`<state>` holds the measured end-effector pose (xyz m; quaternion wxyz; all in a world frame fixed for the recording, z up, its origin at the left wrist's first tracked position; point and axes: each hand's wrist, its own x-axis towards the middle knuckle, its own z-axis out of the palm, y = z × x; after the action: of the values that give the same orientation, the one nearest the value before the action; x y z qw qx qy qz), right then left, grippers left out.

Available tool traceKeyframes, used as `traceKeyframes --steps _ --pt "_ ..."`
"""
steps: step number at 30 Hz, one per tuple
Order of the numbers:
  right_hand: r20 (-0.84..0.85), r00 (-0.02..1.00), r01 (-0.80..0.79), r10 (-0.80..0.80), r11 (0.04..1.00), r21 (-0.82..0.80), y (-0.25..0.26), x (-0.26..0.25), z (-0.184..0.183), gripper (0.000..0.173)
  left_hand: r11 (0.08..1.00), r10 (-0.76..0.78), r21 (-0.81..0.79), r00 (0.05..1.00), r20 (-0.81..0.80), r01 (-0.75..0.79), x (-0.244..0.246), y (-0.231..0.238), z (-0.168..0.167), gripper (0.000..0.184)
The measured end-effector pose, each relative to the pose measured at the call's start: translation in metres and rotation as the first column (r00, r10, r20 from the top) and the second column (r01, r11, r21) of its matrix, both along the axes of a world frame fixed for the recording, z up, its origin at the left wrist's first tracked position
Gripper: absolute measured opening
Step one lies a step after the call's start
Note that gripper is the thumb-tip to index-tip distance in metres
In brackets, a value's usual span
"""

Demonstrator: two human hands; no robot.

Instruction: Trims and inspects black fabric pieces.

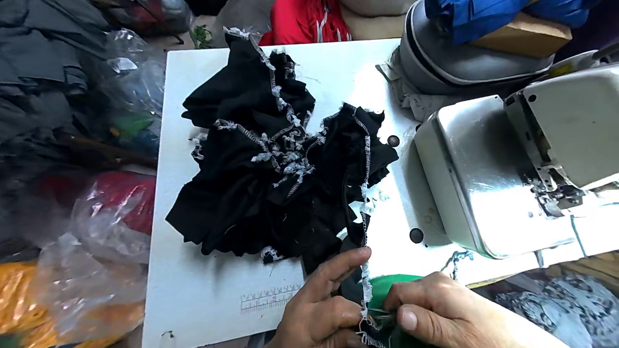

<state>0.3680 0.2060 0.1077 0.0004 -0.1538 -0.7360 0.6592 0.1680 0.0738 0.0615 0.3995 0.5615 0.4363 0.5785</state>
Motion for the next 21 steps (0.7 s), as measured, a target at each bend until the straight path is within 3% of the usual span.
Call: traceKeyframes --steps 8,12,15,17,19,21 --pt "-0.079 0.997 0.021 -0.017 0.998 0.052 -0.004 -0.009 -0.001 0.039 0.999 -0.032 -0.018 0.993 -0.111 0.030 0.000 0.000 0.002 0.025" --pt "-0.125 0.982 0.145 -0.144 0.989 0.001 -0.007 -0.008 -0.003 0.043 0.998 -0.055 -0.005 0.986 -0.157 0.055 -0.002 0.000 0.001 0.027" --pt "-0.018 0.920 0.389 -0.391 0.918 -0.073 -0.002 -0.006 -0.001 0.054 0.998 -0.064 -0.006 0.975 -0.215 0.064 -0.003 -0.003 0.002 0.029" --pt "0.087 0.857 0.512 -0.508 0.858 -0.030 0.006 -0.009 0.002 0.052 0.997 -0.077 -0.007 0.970 -0.232 0.078 -0.003 -0.005 0.004 0.026" --pt "0.184 0.827 0.519 -0.531 0.847 0.116 0.011 -0.017 0.006 0.044 0.995 -0.094 -0.005 0.965 -0.247 0.095 -0.002 -0.006 0.005 0.025" --pt "0.300 0.830 0.415 -0.469 0.881 0.229 0.014 -0.029 0.008 0.041 0.993 -0.112 0.005 0.960 -0.256 0.117 0.001 -0.004 0.006 0.025"
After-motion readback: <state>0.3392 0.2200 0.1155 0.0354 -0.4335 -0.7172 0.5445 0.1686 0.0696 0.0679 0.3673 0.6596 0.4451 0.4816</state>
